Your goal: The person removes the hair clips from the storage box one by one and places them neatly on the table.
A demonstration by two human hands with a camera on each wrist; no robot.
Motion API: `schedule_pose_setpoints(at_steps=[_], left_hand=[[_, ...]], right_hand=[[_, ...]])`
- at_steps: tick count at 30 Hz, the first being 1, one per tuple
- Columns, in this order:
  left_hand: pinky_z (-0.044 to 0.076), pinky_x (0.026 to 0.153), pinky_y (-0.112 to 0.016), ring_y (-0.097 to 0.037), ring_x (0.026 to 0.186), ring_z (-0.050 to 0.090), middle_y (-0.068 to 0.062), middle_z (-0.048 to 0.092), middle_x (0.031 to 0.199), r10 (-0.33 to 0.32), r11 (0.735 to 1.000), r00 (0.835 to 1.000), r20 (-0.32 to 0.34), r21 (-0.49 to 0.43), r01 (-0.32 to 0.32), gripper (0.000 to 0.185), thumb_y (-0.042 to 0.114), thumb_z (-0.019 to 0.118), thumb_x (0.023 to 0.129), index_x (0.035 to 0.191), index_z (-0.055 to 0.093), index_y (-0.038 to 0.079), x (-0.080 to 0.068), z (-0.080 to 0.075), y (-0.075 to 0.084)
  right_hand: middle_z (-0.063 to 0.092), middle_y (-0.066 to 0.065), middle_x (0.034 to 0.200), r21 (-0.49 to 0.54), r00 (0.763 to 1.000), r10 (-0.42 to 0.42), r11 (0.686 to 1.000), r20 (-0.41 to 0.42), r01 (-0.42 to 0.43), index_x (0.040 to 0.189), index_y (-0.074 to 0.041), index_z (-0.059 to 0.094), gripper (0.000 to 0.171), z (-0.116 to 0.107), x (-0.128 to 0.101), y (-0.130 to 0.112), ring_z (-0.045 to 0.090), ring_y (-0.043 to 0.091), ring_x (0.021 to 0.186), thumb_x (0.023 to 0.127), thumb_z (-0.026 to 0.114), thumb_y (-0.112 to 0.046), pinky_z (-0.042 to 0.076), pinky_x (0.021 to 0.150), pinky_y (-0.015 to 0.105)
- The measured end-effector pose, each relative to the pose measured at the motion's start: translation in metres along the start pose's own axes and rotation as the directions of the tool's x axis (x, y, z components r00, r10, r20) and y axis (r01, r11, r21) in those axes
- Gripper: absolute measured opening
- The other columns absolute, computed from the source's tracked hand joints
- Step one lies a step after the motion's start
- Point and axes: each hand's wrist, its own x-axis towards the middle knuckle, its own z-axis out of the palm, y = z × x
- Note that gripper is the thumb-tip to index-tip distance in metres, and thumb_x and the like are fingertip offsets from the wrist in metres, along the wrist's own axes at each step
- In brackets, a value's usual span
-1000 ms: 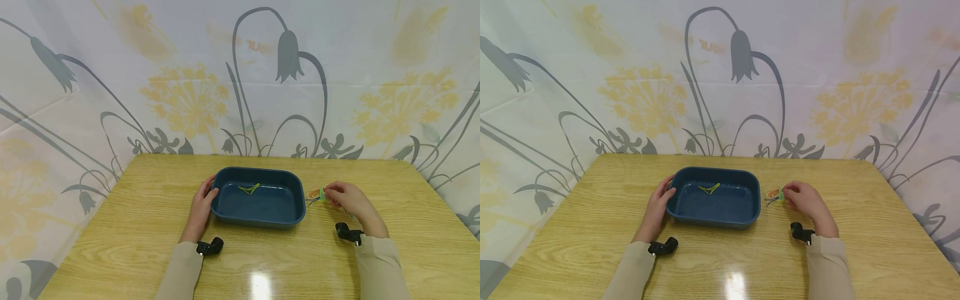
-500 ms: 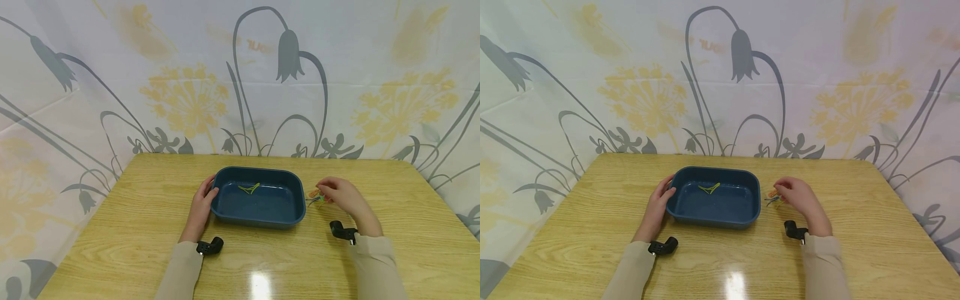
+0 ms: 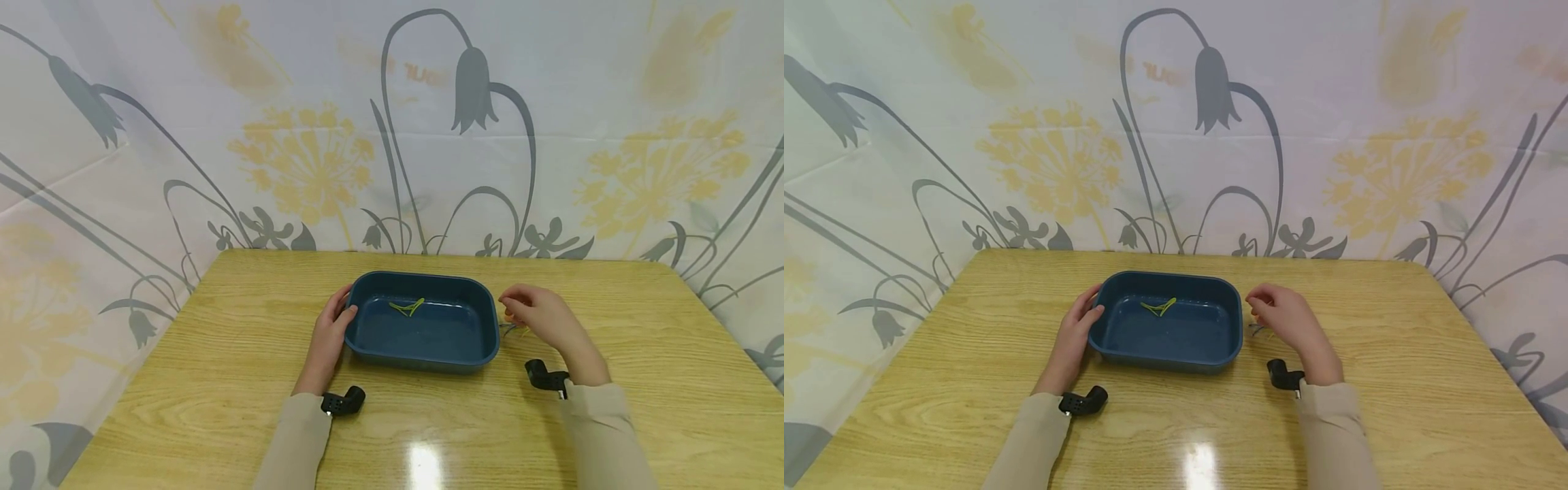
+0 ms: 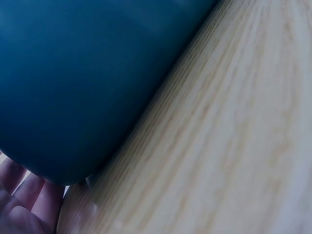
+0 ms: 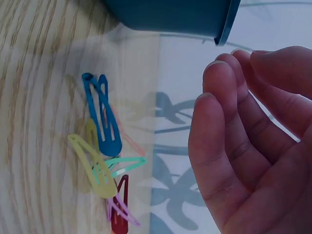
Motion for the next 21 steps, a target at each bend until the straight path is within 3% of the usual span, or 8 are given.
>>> schedule_pose_setpoints(at_steps=[7, 11, 16, 21], left_hand=[[0.029, 0.107, -0.042, -0.024, 0.131, 0.036, -0.011, 0.041, 0.141, 0.008, 1.0, 1.0, 0.003, -0.007, -0.008, 0.045, 0.016, 0.047, 0.095, 0.14, 0.039, 0.012, -0.001, 0.0, 0.001], [0.029, 0.107, -0.041, -0.024, 0.131, 0.037, -0.011, 0.041, 0.141, 0.002, 1.0, 1.0, 0.006, -0.009, -0.002, 0.045, 0.016, 0.047, 0.095, 0.139, 0.039, 0.013, 0.0, 0.0, 0.0], [0.029, 0.107, -0.041, -0.024, 0.131, 0.036, -0.011, 0.04, 0.142, -0.003, 1.0, 1.0, 0.001, -0.001, 0.003, 0.045, 0.017, 0.048, 0.095, 0.14, 0.039, 0.013, 0.0, 0.0, 0.001], [0.028, 0.108, -0.043, -0.024, 0.133, 0.034, -0.011, 0.039, 0.142, -0.001, 1.0, 1.0, 0.004, -0.006, 0.001, 0.045, 0.017, 0.048, 0.095, 0.14, 0.039, 0.014, 0.001, -0.001, -0.004]], right_hand=[[0.062, 0.011, 0.088, -0.035, 1.0, -0.015, 0.999, -0.023, 0.014, 0.111, -0.007, 0.06, 0.028, 0.003, 0.001, -0.01, 0.057, 0.022, 0.077, 0.097, 0.045, -0.025, 0.046, 0.068, 0.032], [0.062, 0.009, 0.092, -0.041, 0.999, -0.032, 0.999, -0.029, 0.03, 0.111, -0.008, 0.061, 0.029, 0.004, 0.0, -0.016, 0.059, 0.021, 0.077, 0.096, 0.045, -0.027, 0.047, 0.069, 0.032], [0.063, 0.007, 0.093, -0.045, 0.998, -0.06, 0.997, -0.028, 0.059, 0.112, -0.011, 0.06, 0.033, 0.004, -0.001, -0.025, 0.059, 0.022, 0.079, 0.096, 0.046, -0.035, 0.047, 0.07, 0.032], [0.063, 0.007, 0.089, -0.059, 0.994, -0.106, 0.993, -0.004, 0.105, 0.111, -0.011, 0.061, 0.029, 0.008, -0.002, -0.034, 0.058, 0.021, 0.077, 0.095, 0.049, -0.032, 0.047, 0.068, 0.032]])
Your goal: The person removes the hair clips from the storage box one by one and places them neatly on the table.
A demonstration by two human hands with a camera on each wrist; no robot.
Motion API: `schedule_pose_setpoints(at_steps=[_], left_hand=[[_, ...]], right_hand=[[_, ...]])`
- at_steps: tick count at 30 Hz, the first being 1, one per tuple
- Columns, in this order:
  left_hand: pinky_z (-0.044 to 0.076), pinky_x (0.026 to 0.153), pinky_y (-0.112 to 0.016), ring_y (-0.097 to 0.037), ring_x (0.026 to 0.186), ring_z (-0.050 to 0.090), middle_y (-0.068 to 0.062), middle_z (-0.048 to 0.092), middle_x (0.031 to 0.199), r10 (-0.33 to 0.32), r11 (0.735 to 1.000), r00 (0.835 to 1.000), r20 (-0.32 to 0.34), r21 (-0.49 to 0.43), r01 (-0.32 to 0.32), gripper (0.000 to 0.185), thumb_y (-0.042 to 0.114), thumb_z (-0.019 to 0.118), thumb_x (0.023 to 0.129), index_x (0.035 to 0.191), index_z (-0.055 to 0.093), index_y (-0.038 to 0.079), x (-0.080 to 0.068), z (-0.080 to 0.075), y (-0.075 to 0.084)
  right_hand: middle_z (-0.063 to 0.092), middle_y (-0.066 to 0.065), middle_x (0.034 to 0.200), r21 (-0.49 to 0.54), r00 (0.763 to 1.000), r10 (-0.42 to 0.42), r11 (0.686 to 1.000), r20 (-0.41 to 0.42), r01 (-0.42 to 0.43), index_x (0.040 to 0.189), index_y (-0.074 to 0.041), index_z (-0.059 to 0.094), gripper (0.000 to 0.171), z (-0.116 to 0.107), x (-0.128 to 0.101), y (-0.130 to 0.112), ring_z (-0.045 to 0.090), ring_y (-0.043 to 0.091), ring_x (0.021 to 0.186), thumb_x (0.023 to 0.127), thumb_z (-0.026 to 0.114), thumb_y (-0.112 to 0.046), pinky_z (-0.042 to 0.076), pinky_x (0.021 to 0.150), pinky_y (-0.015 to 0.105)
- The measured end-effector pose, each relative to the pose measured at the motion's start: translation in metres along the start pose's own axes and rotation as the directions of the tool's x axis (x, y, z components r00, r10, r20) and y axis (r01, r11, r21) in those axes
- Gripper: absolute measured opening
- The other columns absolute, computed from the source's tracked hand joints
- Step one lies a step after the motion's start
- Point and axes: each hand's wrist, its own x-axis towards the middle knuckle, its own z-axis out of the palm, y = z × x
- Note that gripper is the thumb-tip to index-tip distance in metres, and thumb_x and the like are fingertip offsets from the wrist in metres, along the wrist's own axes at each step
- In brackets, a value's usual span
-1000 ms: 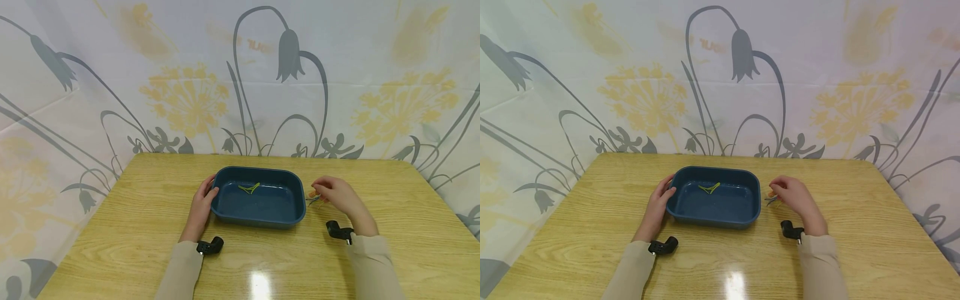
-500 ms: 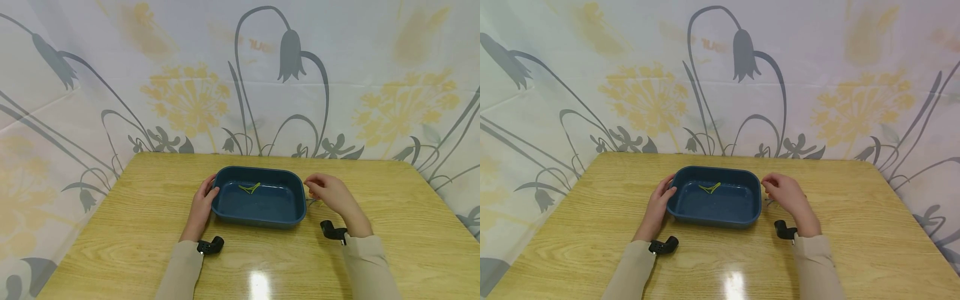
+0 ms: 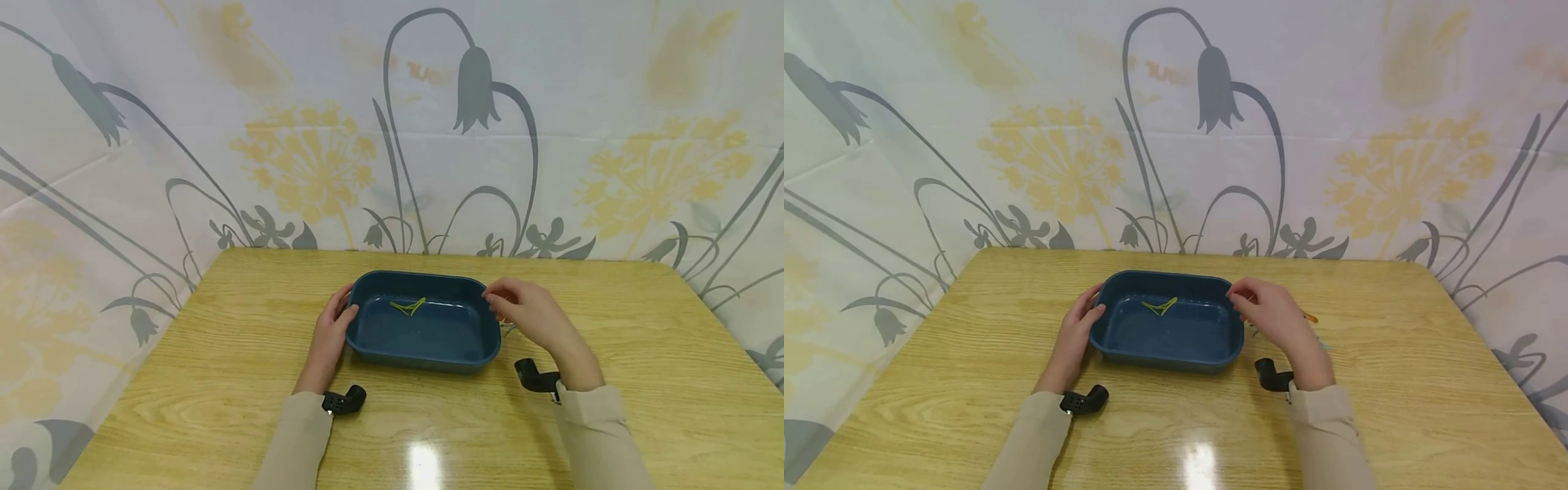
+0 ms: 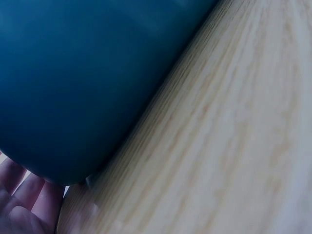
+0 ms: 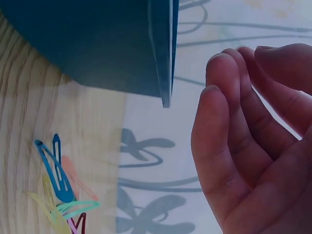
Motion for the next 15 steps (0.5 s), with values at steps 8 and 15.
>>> schedule_pose_setpoints(at_steps=[8, 15], left_hand=[[0.029, 0.107, -0.042, -0.02, 0.131, 0.037, -0.005, 0.043, 0.14, 0.025, 1.0, 0.999, -0.023, -0.001, -0.025, 0.042, 0.021, 0.05, 0.095, 0.136, 0.044, 0.023, 0.011, -0.002, -0.021], [0.03, 0.107, -0.041, -0.017, 0.13, 0.038, -0.003, 0.044, 0.139, 0.034, 0.999, 0.999, -0.037, 0.002, -0.034, 0.041, 0.021, 0.05, 0.094, 0.135, 0.045, 0.024, 0.013, 0.0, -0.023]], right_hand=[[0.063, 0.007, 0.095, 0.009, 0.998, -0.042, 0.999, 0.047, 0.042, 0.112, -0.016, 0.061, 0.025, 0.003, 0.0, -0.01, 0.06, 0.017, 0.078, 0.094, 0.052, -0.03, 0.048, 0.069, 0.031], [0.062, 0.0, 0.098, 0.052, 0.995, -0.054, 0.997, 0.078, 0.05, 0.117, -0.018, 0.059, 0.028, 0.004, 0.0, -0.019, 0.061, 0.021, 0.084, 0.094, 0.052, -0.032, 0.049, 0.072, 0.032]])
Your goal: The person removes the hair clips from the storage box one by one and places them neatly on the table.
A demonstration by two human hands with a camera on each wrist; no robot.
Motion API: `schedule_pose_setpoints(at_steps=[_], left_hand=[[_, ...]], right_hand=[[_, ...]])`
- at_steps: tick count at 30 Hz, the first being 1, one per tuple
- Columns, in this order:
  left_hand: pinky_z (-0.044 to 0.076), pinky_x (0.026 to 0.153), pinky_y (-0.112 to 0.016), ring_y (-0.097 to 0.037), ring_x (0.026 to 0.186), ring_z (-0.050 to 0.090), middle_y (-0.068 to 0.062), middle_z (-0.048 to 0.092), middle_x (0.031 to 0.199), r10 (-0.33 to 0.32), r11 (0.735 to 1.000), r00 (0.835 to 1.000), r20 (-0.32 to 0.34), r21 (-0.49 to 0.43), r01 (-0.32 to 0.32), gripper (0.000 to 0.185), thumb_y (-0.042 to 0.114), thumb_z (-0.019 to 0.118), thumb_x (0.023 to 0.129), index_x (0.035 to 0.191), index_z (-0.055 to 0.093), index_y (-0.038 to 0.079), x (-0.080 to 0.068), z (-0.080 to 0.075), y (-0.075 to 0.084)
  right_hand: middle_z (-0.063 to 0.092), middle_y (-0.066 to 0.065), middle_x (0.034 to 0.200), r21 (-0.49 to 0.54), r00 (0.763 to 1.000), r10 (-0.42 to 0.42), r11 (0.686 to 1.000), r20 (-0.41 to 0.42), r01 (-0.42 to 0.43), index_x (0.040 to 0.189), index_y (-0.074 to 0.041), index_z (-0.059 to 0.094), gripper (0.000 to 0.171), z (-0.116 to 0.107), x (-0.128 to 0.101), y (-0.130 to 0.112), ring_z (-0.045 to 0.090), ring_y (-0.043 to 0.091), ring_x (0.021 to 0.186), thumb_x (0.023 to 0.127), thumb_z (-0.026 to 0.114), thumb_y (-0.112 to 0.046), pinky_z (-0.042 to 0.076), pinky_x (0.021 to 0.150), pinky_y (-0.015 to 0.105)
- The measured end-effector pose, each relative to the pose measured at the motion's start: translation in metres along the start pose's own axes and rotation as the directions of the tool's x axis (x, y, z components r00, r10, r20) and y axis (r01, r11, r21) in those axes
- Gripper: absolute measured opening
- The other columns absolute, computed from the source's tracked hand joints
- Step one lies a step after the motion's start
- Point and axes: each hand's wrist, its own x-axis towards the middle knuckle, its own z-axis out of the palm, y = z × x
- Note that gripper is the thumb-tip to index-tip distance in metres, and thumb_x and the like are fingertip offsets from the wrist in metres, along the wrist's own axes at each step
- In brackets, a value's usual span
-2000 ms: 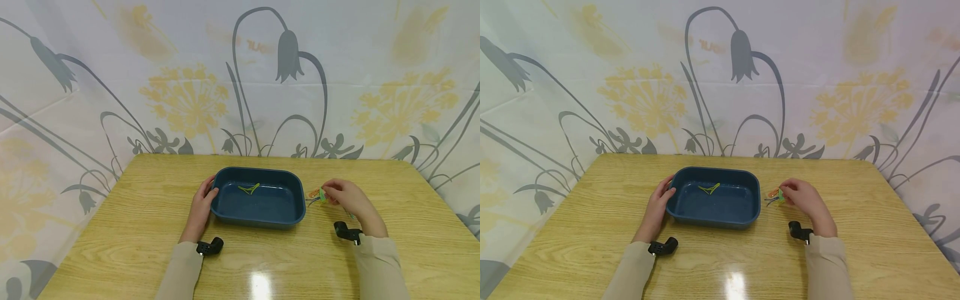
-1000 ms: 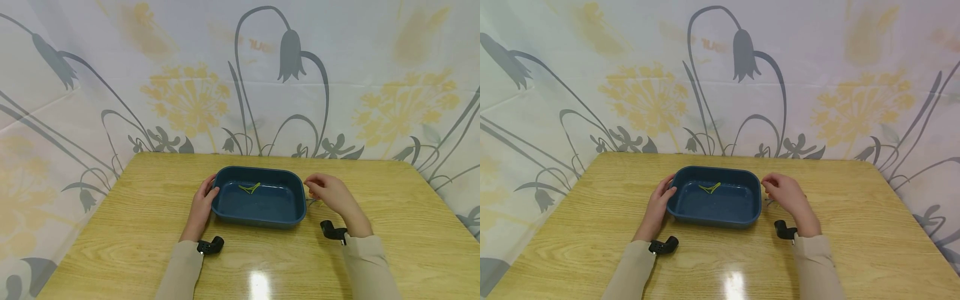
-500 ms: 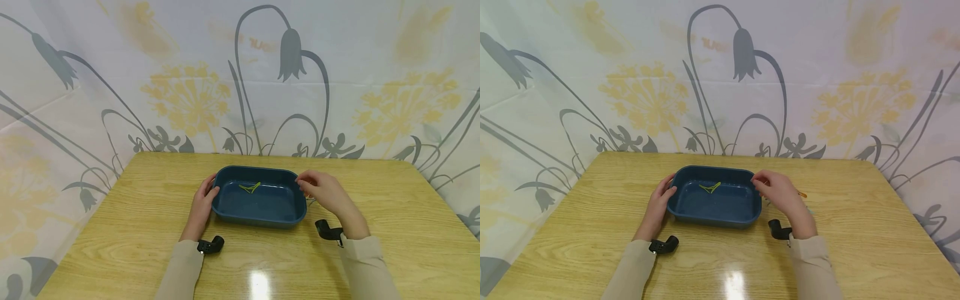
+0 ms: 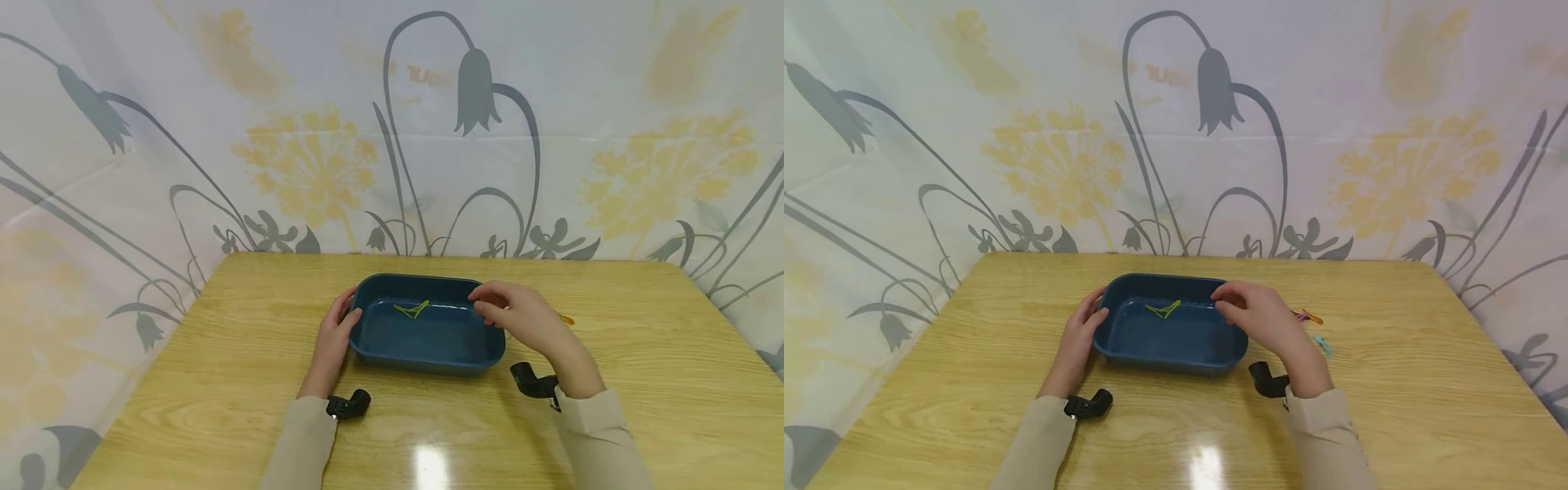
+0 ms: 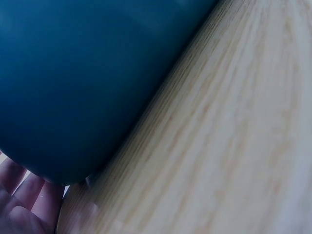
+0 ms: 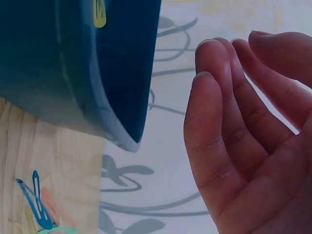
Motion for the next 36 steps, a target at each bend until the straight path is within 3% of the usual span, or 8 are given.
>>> schedule_pose_setpoints(at_steps=[6, 13, 16, 23, 27, 36], left_hand=[[0.029, 0.107, -0.042, -0.018, 0.13, 0.038, -0.003, 0.045, 0.139, -0.007, 1.0, 1.0, -0.002, -0.004, 0.007, 0.041, 0.022, 0.051, 0.094, 0.134, 0.046, 0.024, -0.002, 0.002, 0.0], [0.03, 0.107, -0.041, -0.018, 0.13, 0.038, -0.002, 0.044, 0.139, -0.01, 1.0, 1.0, -0.013, -0.004, 0.01, 0.041, 0.022, 0.051, 0.094, 0.135, 0.045, 0.024, -0.002, 0.002, 0.001], [0.03, 0.107, -0.04, -0.016, 0.129, 0.038, 0.0, 0.045, 0.138, -0.018, 1.0, 1.0, -0.018, -0.004, 0.018, 0.041, 0.022, 0.051, 0.094, 0.134, 0.046, 0.027, -0.002, 0.002, 0.0], [0.028, 0.107, -0.043, -0.025, 0.132, 0.035, -0.011, 0.04, 0.142, -0.031, 1.0, 0.999, 0.017, -0.005, 0.031, 0.045, 0.017, 0.048, 0.095, 0.139, 0.04, 0.012, -0.014, 0.0, 0.026], [0.028, 0.107, -0.043, -0.025, 0.132, 0.035, -0.011, 0.041, 0.142, -0.028, 1.0, 0.999, 0.016, 0.008, 0.028, 0.045, 0.018, 0.049, 0.095, 0.139, 0.041, 0.013, -0.015, 0.001, 0.026], [0.029, 0.107, -0.043, -0.025, 0.132, 0.035, -0.011, 0.04, 0.142, -0.028, 1.0, 0.999, 0.024, 0.0, 0.028, 0.045, 0.017, 0.048, 0.095, 0.139, 0.04, 0.012, -0.014, 0.0, 0.026]], right_hand=[[0.061, 0.001, 0.091, 0.035, 0.999, -0.028, 0.999, 0.018, 0.027, 0.118, -0.018, 0.057, 0.032, -0.005, 0.003, -0.008, 0.059, 0.021, 0.081, 0.093, 0.051, -0.036, 0.049, 0.072, 0.036], [0.062, 0.004, 0.095, 0.093, 0.996, -0.082, 0.993, 0.034, 0.078, 0.114, -0.013, 0.058, 0.028, -0.011, 0.02, -0.015, 0.059, 0.021, 0.077, 0.094, 0.052, -0.031, 0.05, 0.072, 0.038], [0.062, 0.004, 0.095, 0.081, 0.996, -0.072, 0.994, 0.055, 0.067, 0.112, -0.014, 0.059, 0.025, -0.01, 0.029, -0.016, 0.059, 0.021, 0.077, 0.094, 0.052, -0.029, 0.05, 0.071, 0.036], [0.064, 0.003, 0.095, -0.016, 0.994, -0.009, 1.0, 0.113, 0.011, 0.114, -0.016, 0.059, 0.025, -0.006, 0.05, -0.014, 0.06, 0.02, 0.078, 0.095, 0.05, -0.029, 0.05, 0.07, 0.035], [0.066, 0.007, 0.096, -0.08, 0.988, -0.016, 0.996, 0.155, 0.029, 0.115, -0.012, 0.059, 0.026, -0.003, 0.061, -0.013, 0.061, 0.019, 0.076, 0.094, 0.05, -0.026, 0.05, 0.069, 0.035], [0.064, 0.01, 0.087, -0.119, 0.965, -0.019, 0.992, 0.261, 0.051, 0.111, -0.006, 0.06, 0.022, 0.011, 0.076, -0.006, 0.061, 0.023, 0.073, 0.093, 0.052, -0.016, 0.049, 0.063, 0.03]])
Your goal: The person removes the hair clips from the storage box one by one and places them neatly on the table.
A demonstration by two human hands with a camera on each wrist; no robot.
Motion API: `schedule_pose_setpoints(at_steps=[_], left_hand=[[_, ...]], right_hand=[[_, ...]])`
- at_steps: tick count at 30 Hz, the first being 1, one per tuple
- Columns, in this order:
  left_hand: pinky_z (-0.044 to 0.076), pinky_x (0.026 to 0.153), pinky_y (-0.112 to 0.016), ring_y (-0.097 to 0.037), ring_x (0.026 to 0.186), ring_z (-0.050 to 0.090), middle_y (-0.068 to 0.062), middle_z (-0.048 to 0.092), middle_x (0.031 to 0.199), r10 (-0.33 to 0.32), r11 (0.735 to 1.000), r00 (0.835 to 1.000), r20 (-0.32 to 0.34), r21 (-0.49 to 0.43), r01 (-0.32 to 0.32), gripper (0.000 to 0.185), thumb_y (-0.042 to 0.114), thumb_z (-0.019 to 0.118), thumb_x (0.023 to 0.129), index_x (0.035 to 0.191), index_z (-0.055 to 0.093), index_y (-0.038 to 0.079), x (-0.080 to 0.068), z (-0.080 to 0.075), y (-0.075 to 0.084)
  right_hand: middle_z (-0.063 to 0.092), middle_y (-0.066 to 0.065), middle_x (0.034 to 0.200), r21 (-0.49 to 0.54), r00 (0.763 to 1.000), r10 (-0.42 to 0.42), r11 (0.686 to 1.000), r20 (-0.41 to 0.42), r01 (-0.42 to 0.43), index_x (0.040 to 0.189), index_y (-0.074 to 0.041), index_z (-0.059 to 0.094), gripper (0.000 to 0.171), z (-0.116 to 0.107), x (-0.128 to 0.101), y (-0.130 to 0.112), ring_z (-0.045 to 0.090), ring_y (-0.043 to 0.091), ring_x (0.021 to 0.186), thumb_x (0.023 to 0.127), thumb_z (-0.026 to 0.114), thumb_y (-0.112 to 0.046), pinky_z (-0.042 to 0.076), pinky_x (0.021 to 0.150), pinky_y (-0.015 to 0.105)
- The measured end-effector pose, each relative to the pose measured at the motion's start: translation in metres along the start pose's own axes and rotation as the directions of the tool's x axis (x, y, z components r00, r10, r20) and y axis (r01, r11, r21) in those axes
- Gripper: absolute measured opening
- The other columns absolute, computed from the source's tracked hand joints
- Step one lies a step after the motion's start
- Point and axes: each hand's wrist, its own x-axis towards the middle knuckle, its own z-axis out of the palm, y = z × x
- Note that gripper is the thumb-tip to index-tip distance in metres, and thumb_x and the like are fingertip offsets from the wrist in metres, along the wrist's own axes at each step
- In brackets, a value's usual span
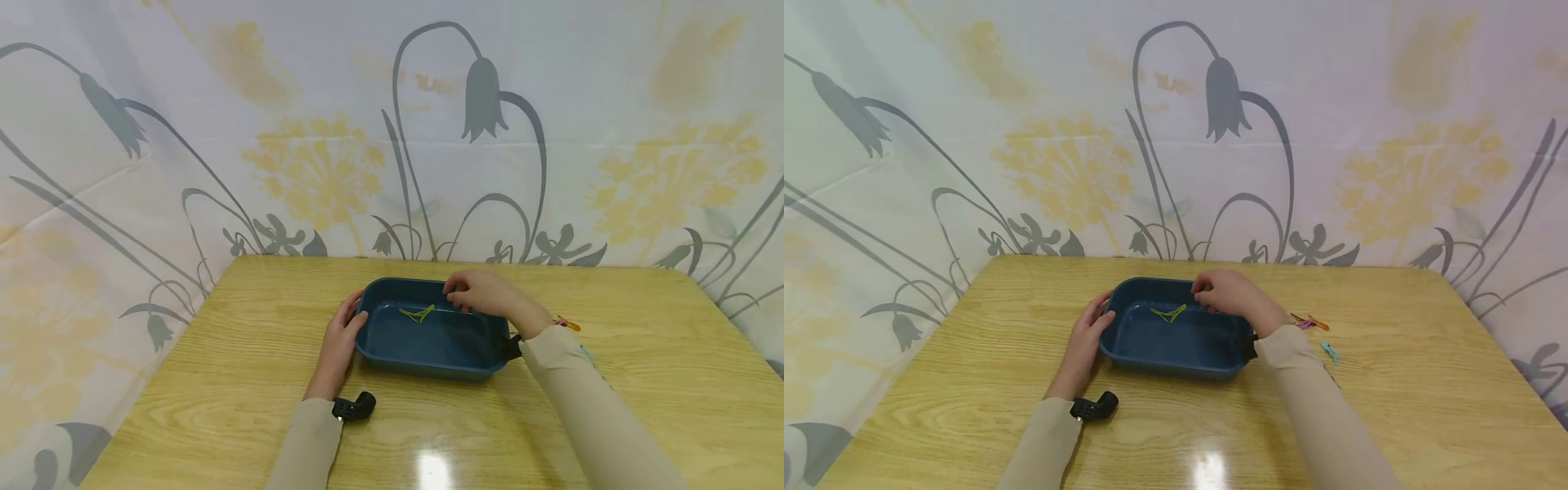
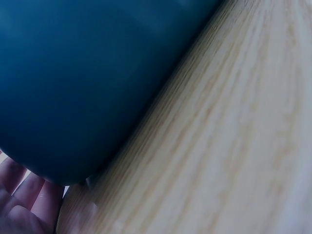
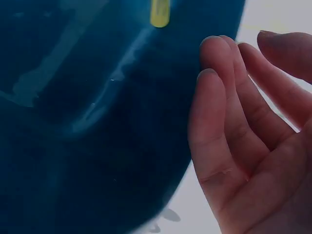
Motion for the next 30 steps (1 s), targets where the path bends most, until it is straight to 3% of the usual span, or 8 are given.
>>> schedule_pose_setpoints(at_steps=[8, 14, 19, 24, 30], left_hand=[[0.03, 0.106, -0.042, -0.021, 0.129, 0.039, -0.007, 0.045, 0.139, 0.014, 0.999, 1.0, -0.019, -0.037, -0.015, 0.042, 0.02, 0.052, 0.094, 0.136, 0.045, 0.02, 0.013, -0.002, -0.024], [0.032, 0.105, -0.042, -0.02, 0.127, 0.042, -0.006, 0.047, 0.136, 0.04, 0.998, 0.999, -0.032, -0.045, -0.042, 0.042, 0.021, 0.052, 0.093, 0.134, 0.047, 0.021, 0.015, -0.001, -0.029], [0.034, 0.103, -0.042, -0.022, 0.126, 0.043, -0.01, 0.048, 0.136, 0.06, 0.997, 0.998, -0.035, -0.045, -0.061, 0.043, 0.019, 0.052, 0.093, 0.135, 0.046, 0.017, 0.016, 0.0, -0.029], [0.032, 0.105, -0.042, -0.021, 0.127, 0.042, -0.008, 0.046, 0.137, 0.036, 0.999, 0.999, -0.031, -0.039, -0.037, 0.042, 0.019, 0.052, 0.093, 0.135, 0.046, 0.019, 0.015, -0.001, -0.026], [0.029, 0.107, -0.043, -0.024, 0.129, 0.039, -0.011, 0.044, 0.139, 0.012, 0.998, 1.0, -0.001, -0.061, -0.012, 0.043, 0.015, 0.05, 0.094, 0.137, 0.043, 0.013, 0.005, -0.001, -0.009]], right_hand=[[0.065, 0.012, 0.09, 0.049, 0.998, -0.068, 0.997, -0.002, 0.068, 0.113, -0.005, 0.061, 0.024, 0.014, 0.015, 0.003, 0.06, 0.024, 0.072, 0.094, 0.051, -0.017, 0.048, 0.062, 0.029], [0.065, 0.015, 0.091, 0.082, 0.997, -0.076, 0.994, 0.026, 0.074, 0.113, -0.003, 0.06, 0.024, 0.019, 0.021, 0.002, 0.06, 0.024, 0.073, 0.093, 0.051, -0.014, 0.049, 0.062, 0.029], [0.065, 0.013, 0.092, 0.083, 0.997, -0.016, 0.997, 0.076, 0.01, 0.117, -0.001, 0.057, 0.028, 0.022, 0.024, 0.005, 0.059, 0.017, 0.071, 0.092, 0.052, -0.013, 0.05, 0.063, 0.03], [0.065, 0.013, 0.094, 0.092, 0.989, 0.037, 0.994, 0.14, -0.05, 0.123, 0.0, 0.052, 0.033, 0.028, 0.029, 0.008, 0.06, 0.017, 0.072, 0.092, 0.051, -0.011, 0.051, 0.065, 0.033], [0.064, 0.011, 0.092, 0.106, 0.978, 0.081, 0.989, 0.192, -0.102, 0.128, -0.002, 0.049, 0.038, 0.034, 0.033, 0.01, 0.061, 0.018, 0.072, 0.091, 0.051, -0.011, 0.052, 0.064, 0.033]])
